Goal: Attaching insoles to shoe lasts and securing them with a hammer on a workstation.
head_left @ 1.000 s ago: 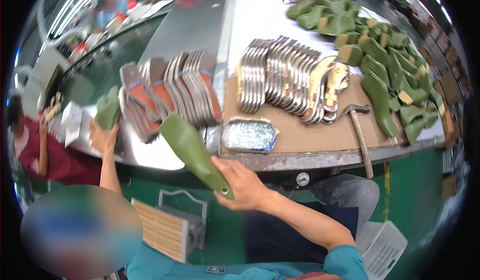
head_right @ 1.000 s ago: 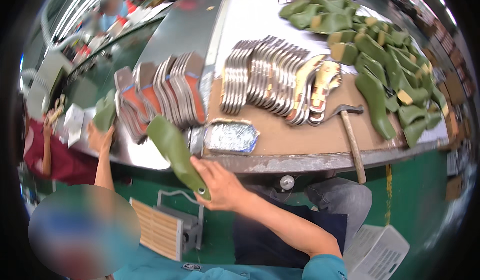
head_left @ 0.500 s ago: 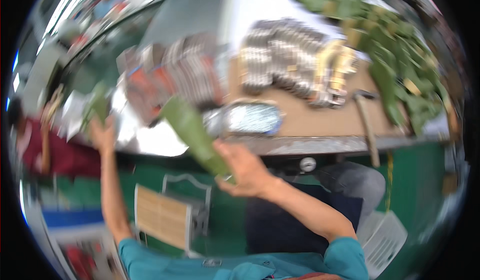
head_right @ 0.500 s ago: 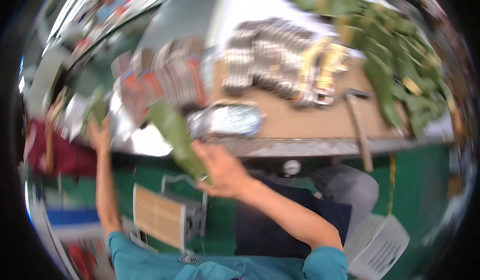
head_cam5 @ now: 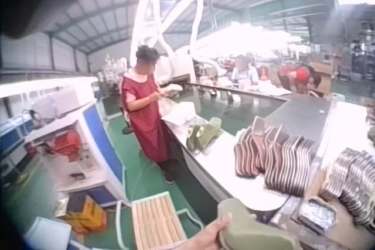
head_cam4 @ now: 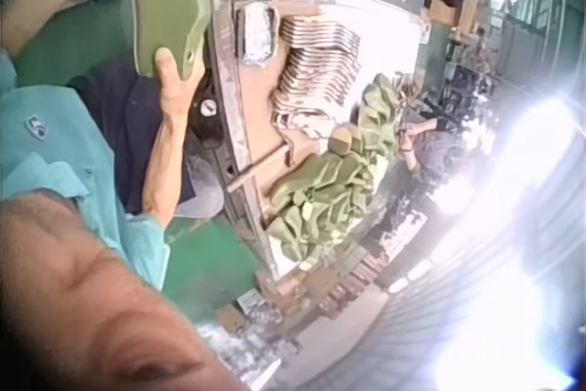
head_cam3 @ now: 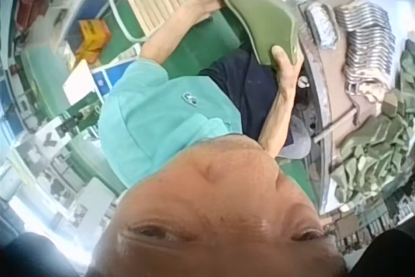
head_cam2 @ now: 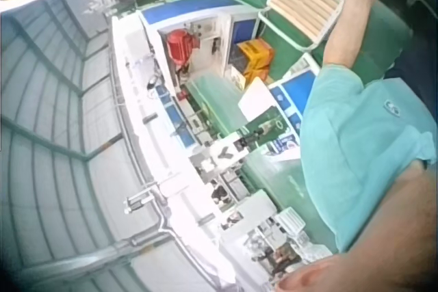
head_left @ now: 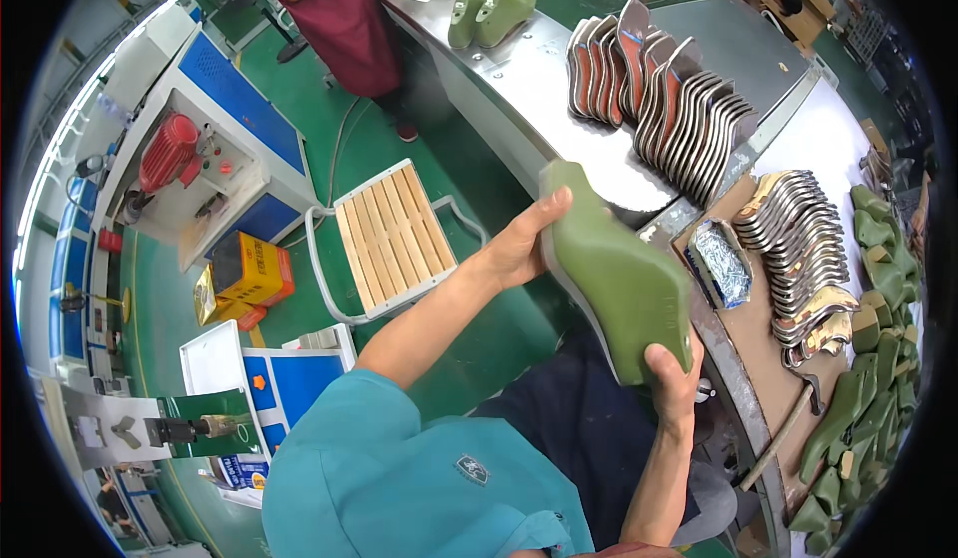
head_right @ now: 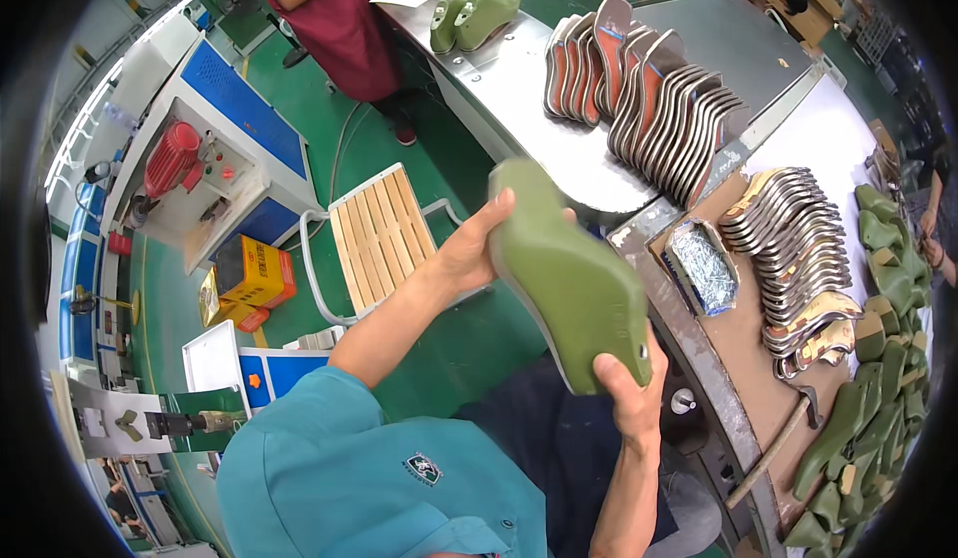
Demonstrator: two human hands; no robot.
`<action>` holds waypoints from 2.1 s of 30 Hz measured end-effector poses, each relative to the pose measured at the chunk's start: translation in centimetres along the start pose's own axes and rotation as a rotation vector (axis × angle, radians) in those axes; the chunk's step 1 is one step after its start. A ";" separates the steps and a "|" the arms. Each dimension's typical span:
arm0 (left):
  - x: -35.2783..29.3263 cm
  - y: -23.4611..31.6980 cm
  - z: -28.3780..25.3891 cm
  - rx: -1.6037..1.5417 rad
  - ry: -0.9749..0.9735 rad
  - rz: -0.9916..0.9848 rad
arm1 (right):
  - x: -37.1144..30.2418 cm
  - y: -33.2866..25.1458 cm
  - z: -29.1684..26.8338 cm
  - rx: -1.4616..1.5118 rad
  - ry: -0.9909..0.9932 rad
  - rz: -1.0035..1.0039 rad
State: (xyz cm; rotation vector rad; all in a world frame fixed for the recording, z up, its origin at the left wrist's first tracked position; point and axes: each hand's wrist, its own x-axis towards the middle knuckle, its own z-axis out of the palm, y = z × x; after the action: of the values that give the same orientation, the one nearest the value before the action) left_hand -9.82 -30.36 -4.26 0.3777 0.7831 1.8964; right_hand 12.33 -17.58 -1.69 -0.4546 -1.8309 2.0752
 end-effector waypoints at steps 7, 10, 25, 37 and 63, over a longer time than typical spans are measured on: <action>-3.3 1.7 -1.5 0.041 0.278 0.255 | -1.6 -0.5 0.1 -0.272 0.072 -0.047; -2.4 6.1 -2.4 0.047 0.472 0.529 | -4.4 -1.7 -3.2 -0.304 0.181 0.003; 17.9 14.3 -22.0 0.544 1.134 0.701 | -13.4 1.8 -14.1 -0.327 0.550 0.214; 17.8 14.3 -13.0 2.318 1.264 0.625 | -10.3 -2.2 -15.5 -0.551 0.467 0.153; 30.2 -10.9 13.2 1.086 -0.066 -0.258 | -15.2 -1.0 -23.6 -0.610 1.281 -0.336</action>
State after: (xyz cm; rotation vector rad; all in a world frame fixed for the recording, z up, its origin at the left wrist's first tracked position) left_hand -8.13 4.32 -4.16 0.9313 1.6867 1.0673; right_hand 36.55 -3.48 -3.25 -1.1596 -1.4312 0.5764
